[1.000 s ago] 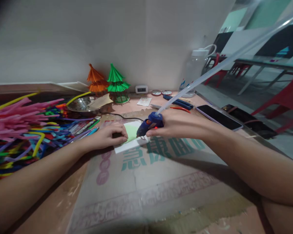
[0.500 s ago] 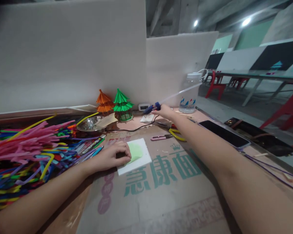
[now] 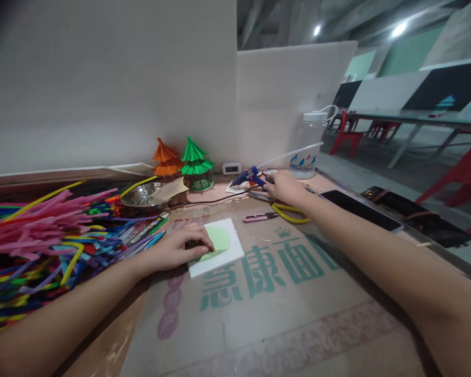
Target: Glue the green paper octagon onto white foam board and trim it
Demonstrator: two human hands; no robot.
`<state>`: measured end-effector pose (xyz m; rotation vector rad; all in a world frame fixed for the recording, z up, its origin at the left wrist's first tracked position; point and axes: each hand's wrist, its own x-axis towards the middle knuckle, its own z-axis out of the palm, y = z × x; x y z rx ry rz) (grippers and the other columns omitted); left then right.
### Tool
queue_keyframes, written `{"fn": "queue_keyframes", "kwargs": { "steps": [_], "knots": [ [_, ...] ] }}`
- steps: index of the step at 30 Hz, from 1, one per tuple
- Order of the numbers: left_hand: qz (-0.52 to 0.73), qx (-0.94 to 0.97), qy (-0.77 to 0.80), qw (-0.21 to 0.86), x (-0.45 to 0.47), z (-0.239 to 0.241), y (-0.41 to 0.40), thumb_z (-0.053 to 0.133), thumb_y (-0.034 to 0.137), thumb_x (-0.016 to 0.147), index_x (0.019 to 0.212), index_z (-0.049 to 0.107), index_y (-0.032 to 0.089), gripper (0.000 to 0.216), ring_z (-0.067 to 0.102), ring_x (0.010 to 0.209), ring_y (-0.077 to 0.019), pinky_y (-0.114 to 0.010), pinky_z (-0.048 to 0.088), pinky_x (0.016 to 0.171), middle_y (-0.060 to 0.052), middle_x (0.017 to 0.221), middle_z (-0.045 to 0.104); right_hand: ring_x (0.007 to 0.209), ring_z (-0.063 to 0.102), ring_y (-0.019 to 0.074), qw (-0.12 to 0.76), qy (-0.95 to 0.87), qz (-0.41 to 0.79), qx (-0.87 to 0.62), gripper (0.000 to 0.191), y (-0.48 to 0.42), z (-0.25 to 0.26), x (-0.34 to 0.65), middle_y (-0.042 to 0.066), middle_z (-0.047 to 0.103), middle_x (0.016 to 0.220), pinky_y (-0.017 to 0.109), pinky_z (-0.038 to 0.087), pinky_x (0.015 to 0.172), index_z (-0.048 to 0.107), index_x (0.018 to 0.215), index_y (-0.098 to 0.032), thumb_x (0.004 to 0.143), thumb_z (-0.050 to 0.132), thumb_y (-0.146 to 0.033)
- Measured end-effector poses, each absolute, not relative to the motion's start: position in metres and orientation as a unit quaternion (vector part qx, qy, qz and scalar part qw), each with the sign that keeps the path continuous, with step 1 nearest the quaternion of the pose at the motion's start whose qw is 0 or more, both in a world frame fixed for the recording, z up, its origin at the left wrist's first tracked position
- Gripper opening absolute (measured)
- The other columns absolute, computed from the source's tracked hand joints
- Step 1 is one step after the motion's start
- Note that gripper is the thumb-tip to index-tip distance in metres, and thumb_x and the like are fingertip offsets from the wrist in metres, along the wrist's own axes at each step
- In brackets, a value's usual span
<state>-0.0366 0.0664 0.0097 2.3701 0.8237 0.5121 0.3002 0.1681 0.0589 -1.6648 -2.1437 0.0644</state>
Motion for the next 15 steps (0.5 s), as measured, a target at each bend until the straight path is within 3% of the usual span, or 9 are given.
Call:
{"fn": "queue_keyframes", "kwargs": {
  "steps": [3, 8, 12, 15],
  "knots": [
    [0.182, 0.888, 0.315, 0.280, -0.037, 0.012, 0.064, 0.063, 0.038, 0.096, 0.101, 0.076, 0.022, 0.021, 0.061, 0.103, -0.0208, -0.033, 0.043, 0.097, -0.005, 0.101, 0.069, 0.112, 0.063, 0.0298, 0.230, -0.805, 0.002, -0.548, 0.029, 0.134, 0.052, 0.293, 0.016, 0.072, 0.117, 0.041, 0.045, 0.099, 0.073, 0.110, -0.012, 0.096, 0.057, -0.032],
    [0.180, 0.891, 0.313, 0.276, -0.034, 0.018, 0.060, 0.072, 0.037, 0.089, 0.101, 0.077, 0.023, 0.019, 0.061, 0.105, -0.0215, -0.033, 0.042, 0.098, -0.004, 0.103, 0.069, 0.102, 0.065, 0.0244, 0.283, -0.897, 0.031, -0.339, 0.022, 0.079, 0.031, 0.259, 0.012, 0.072, 0.105, 0.041, 0.052, 0.092, 0.074, 0.105, -0.016, 0.097, 0.055, -0.025],
    [0.168, 0.901, 0.305, 0.261, -0.034, 0.020, 0.058, 0.072, 0.032, 0.089, 0.100, 0.079, 0.026, 0.015, 0.061, 0.104, -0.0206, -0.032, 0.043, 0.096, -0.003, 0.102, 0.069, 0.108, 0.063, 0.0247, 0.254, -0.935, 0.036, -0.245, 0.034, 0.048, 0.020, 0.236, 0.015, 0.068, 0.117, 0.042, 0.053, 0.092, 0.073, 0.121, -0.018, 0.096, 0.050, -0.014],
    [0.154, 0.914, 0.283, 0.249, -0.036, 0.024, 0.059, 0.068, 0.032, 0.092, 0.102, 0.080, 0.027, 0.016, 0.062, 0.100, -0.0194, -0.031, 0.044, 0.093, -0.003, 0.102, 0.069, 0.118, 0.059, 0.0275, 0.233, -0.947, 0.013, -0.223, 0.036, 0.040, 0.015, 0.230, 0.016, 0.067, 0.123, 0.049, 0.050, 0.099, 0.075, 0.120, -0.023, 0.095, 0.051, -0.012]
  ]
}}
